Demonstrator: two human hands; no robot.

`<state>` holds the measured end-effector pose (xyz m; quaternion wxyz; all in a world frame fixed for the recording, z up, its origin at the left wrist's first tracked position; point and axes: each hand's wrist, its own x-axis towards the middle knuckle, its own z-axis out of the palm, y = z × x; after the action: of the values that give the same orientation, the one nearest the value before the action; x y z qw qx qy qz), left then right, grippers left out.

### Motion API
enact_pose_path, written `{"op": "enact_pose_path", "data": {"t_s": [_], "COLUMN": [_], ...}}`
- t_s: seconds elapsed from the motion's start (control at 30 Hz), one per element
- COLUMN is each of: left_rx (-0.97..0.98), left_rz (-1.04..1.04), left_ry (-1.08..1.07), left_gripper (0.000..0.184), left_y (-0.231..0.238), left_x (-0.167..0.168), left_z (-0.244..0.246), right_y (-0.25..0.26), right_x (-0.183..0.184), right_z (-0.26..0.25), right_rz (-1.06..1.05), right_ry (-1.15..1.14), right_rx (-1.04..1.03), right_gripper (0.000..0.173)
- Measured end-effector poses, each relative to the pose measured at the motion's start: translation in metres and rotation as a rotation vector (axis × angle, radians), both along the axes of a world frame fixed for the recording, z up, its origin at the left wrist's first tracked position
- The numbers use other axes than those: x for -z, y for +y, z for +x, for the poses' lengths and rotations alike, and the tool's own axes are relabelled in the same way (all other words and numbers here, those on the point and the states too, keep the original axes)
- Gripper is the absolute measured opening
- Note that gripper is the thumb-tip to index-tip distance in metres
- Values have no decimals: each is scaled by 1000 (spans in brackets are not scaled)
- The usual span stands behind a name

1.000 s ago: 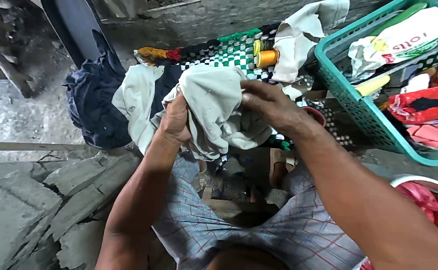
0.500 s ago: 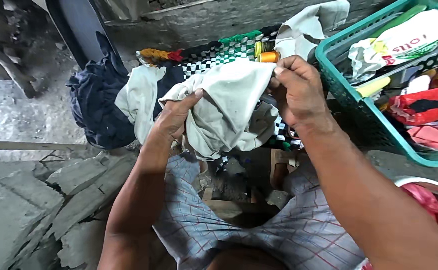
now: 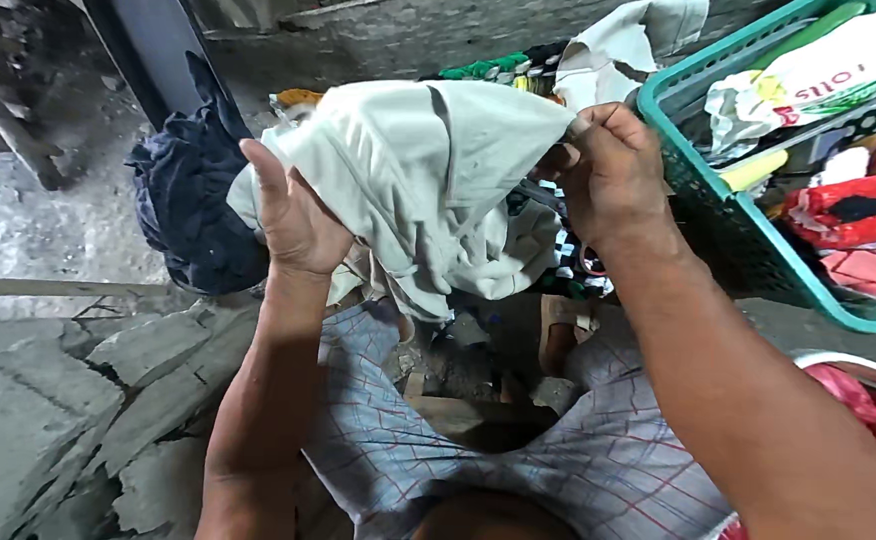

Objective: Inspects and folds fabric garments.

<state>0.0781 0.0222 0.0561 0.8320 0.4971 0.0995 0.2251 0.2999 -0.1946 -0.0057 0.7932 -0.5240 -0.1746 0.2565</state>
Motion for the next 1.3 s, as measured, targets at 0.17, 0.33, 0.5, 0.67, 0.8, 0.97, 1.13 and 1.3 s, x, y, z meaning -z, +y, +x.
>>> {"op": "enact_pose_path", "data": {"t_s": [0.17,0.33,0.5,0.67,0.8,0.97,1.13,1.3], "left_rx": [57,91,-23,94,173,-81,21,-36], "left_rz": [206,229,202,315,323,411,797,501], "left_ry": [442,490,145,370,607,349,726,476], "left_gripper": [27,25,49,72,23,22,20,25], "left_y": [-25,-23,5,-28,-55,-18,-29,-19], "left_x": [16,3,-45,-10,7,-62,-54,-58], "left_z": [2,-6,1,-27,-35,-14,-23,-6], "right_y": [3,1,7,8,1,-3,-6,-6], "right_x": [3,3,-1,-10,-7,-12,-16,-3], "right_z": [1,3,3,0,3,7,7,9], "right_rz": [-42,-71,-9,16,-41,-23,6,-163], "right_ry": [-16,-3,40,88,104,97,92,-72], "right_rx": [26,25,-30,-25,-53,-45,-107,-257], "right_gripper": [9,9,10,14,14,15,14,18]}}
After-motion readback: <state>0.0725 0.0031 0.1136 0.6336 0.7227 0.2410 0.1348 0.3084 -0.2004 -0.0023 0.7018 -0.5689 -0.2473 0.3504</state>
